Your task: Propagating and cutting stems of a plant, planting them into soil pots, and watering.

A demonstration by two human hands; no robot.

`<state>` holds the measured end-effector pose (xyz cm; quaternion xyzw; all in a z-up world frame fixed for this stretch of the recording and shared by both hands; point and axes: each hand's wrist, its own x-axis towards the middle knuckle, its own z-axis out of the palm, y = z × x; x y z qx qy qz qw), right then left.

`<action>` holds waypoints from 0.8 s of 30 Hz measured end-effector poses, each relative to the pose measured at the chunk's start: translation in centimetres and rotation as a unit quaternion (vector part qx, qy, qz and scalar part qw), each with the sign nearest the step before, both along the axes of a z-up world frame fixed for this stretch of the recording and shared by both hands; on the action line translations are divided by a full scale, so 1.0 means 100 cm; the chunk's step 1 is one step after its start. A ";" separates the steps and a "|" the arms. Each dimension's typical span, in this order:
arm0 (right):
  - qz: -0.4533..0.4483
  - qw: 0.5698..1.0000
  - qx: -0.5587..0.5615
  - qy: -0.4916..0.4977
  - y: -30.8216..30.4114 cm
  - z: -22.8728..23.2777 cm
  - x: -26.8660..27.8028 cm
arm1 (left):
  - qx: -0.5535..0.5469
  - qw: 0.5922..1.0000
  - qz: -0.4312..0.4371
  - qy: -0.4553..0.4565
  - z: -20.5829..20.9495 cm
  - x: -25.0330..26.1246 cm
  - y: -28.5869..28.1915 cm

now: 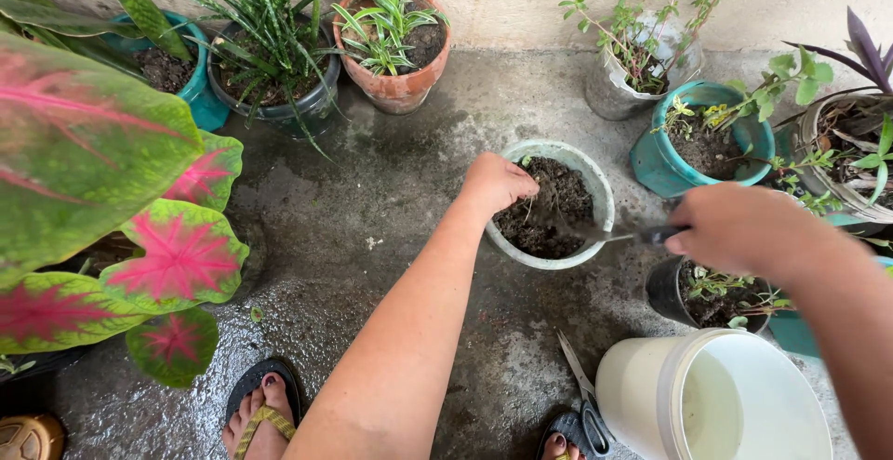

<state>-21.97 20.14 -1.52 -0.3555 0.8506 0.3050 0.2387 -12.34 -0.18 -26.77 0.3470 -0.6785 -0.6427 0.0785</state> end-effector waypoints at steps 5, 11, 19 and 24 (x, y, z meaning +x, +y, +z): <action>0.002 1.000 -0.005 -0.016 -0.007 0.007 0.005 | -0.019 0.997 0.055 0.052 -0.004 0.000 -0.003; 0.128 0.985 -0.095 -0.072 0.001 -0.100 -0.006 | -0.049 0.996 0.061 0.045 0.004 0.002 -0.010; -0.190 0.953 -0.091 -0.216 -0.002 -0.036 -0.009 | 0.034 0.993 0.078 0.085 0.017 0.009 -0.017; -0.197 0.946 -0.123 -0.228 -0.004 -0.010 -0.014 | 0.087 0.987 0.067 0.122 0.025 -0.002 -0.023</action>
